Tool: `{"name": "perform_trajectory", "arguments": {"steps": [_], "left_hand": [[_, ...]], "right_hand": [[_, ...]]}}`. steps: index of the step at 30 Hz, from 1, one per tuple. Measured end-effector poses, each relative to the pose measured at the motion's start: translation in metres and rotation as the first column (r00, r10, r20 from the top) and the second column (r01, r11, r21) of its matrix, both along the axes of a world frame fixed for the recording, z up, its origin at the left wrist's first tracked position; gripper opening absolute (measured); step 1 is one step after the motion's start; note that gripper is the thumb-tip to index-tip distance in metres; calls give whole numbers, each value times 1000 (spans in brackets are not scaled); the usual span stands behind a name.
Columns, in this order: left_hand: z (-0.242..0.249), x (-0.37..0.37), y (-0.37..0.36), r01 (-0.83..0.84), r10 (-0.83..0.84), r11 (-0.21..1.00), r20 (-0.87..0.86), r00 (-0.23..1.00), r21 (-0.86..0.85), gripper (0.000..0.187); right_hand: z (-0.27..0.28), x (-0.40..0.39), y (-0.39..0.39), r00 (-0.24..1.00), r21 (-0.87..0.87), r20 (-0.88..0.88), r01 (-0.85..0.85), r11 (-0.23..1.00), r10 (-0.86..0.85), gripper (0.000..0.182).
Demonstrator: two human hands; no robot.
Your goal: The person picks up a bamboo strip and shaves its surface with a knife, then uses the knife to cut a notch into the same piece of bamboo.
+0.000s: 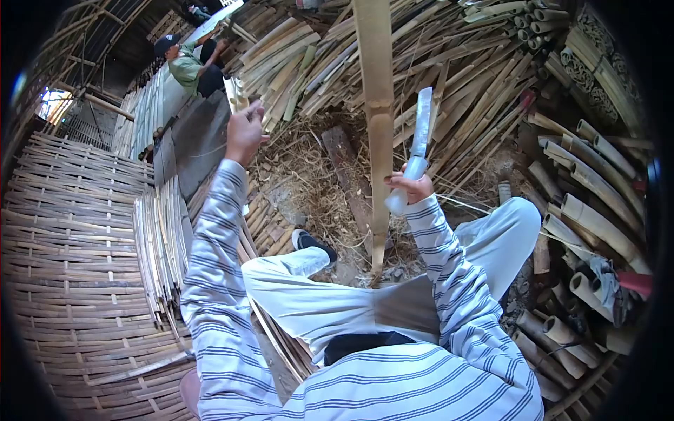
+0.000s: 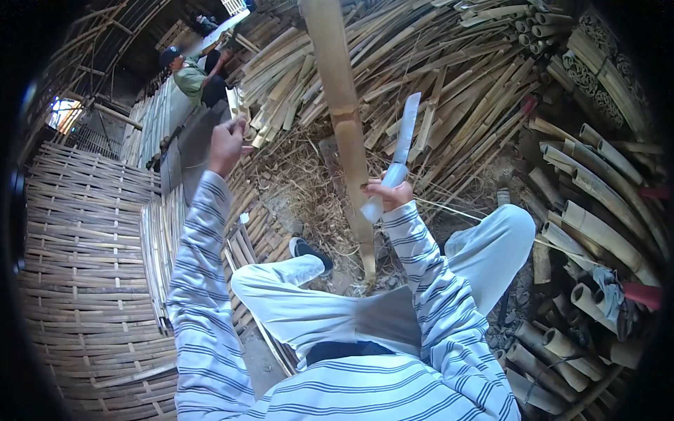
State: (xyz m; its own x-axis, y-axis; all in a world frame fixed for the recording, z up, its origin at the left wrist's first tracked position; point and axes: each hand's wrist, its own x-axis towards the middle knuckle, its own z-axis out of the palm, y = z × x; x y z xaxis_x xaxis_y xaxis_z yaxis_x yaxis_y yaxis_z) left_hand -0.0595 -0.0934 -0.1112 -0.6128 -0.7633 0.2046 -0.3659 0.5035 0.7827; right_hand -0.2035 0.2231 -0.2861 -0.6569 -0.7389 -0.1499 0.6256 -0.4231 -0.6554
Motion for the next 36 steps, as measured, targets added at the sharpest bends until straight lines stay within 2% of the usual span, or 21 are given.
{"name": "perform_trajectory", "arguments": {"steps": [1, 2, 3, 5, 8, 10, 11, 13, 14, 15, 17, 20, 23, 25, 27, 29, 30, 31, 33, 34, 36], "left_hand": [[-16, 8, 11, 43, -43, 999, -70, 997, -3, 29], [-28, 14, 26, 46, -41, 998, -150, 988, 30, 31], [-17, 20, 56, -64, 74, 988, -65, 995, 143, 32], [-41, 27, 72, -232, 263, 955, -165, 951, 183, 40], [-68, 42, 82, -377, 453, 874, -235, 860, 305, 47], [-76, 52, 85, -278, 367, 900, -240, 899, 336, 48], [-78, 55, 83, -224, 319, 911, -249, 914, 346, 49], [-51, 53, 95, 60, 65, 935, -337, 939, 349, 45], [-30, 45, 110, 177, -32, 929, -407, 913, 325, 47], [-9, 38, 120, 294, -131, 911, -471, 872, 291, 51], [25, 24, 128, 535, -369, 820, -528, 765, 202, 59], [67, -9, 152, 675, -398, 716, -689, 606, 179, 61], [98, -18, 165, 846, -557, 485, -667, 495, 222, 63], [105, -9, 170, 789, -467, 539, -675, 571, 295, 47], [106, 9, 151, 763, -319, 517, -739, 593, 389, 41], [121, 31, 147, 555, -318, 819, -690, 650, 145, 36], [138, 42, 146, 490, -236, 857, -721, 651, 162, 35], [153, 52, 144, 420, -151, 889, -748, 646, 183, 34], [168, 71, 133, 428, -258, 902, -727, 636, 55, 34], [173, 65, 142, 204, -70, 975, -759, 648, 84, 35], [170, 57, 148, -10, 64, 997, -758, 650, 75, 38]], "right_hand": [[-3, -1, 1, 1000, -8, 11, 9, 1000, -9, 52], [-5, 0, 4, 998, -17, -31, 50, 999, -50, 40], [-4, -2, 7, 999, -15, -16, 50, 999, -51, 43], [-3, -11, 12, 998, -9, 17, 53, 999, -53, 50], [-14, -10, 15, 989, -46, -60, 135, 990, -137, 46], [-6, -17, 20, 995, 67, 36, 94, 993, -97, 48], [0, -20, 18, 997, 94, -19, 79, 992, -78, 43], [9, -17, 20, 993, 157, -111, 54, 986, -37, 33], [22, -13, 17, 995, 123, -102, 32, 992, -19, 46], [32, -10, 12, 994, 106, -106, -1, 994, 13, 49], [43, -3, 4, 991, 75, -114, -64, 995, 72, 54], [77, 19, -13, 978, -33, -77, -196, 980, 193, 54], [106, 43, -28, 950, -139, -86, -309, 941, 300, 53], [116, 55, -35, 943, -185, -87, -332, 925, 322, 50], [117, 57, -37, 937, -107, -296, -224, 969, 184, 43], [113, 43, -27, 927, 23, -356, -114, 993, 115, 38], [110, 34, -21, 917, 85, -390, -59, 995, 88, 36], [106, 28, -14, 954, 141, -286, -48, 989, 87, 34], [82, 11, -4, 936, 218, -348, 20, 976, 58, 35], [65, 5, -1, 909, 290, -415, 79, 954, 51, 35], [43, 1, 0, 840, 413, -540, 209, 886, 53, 35]]}}
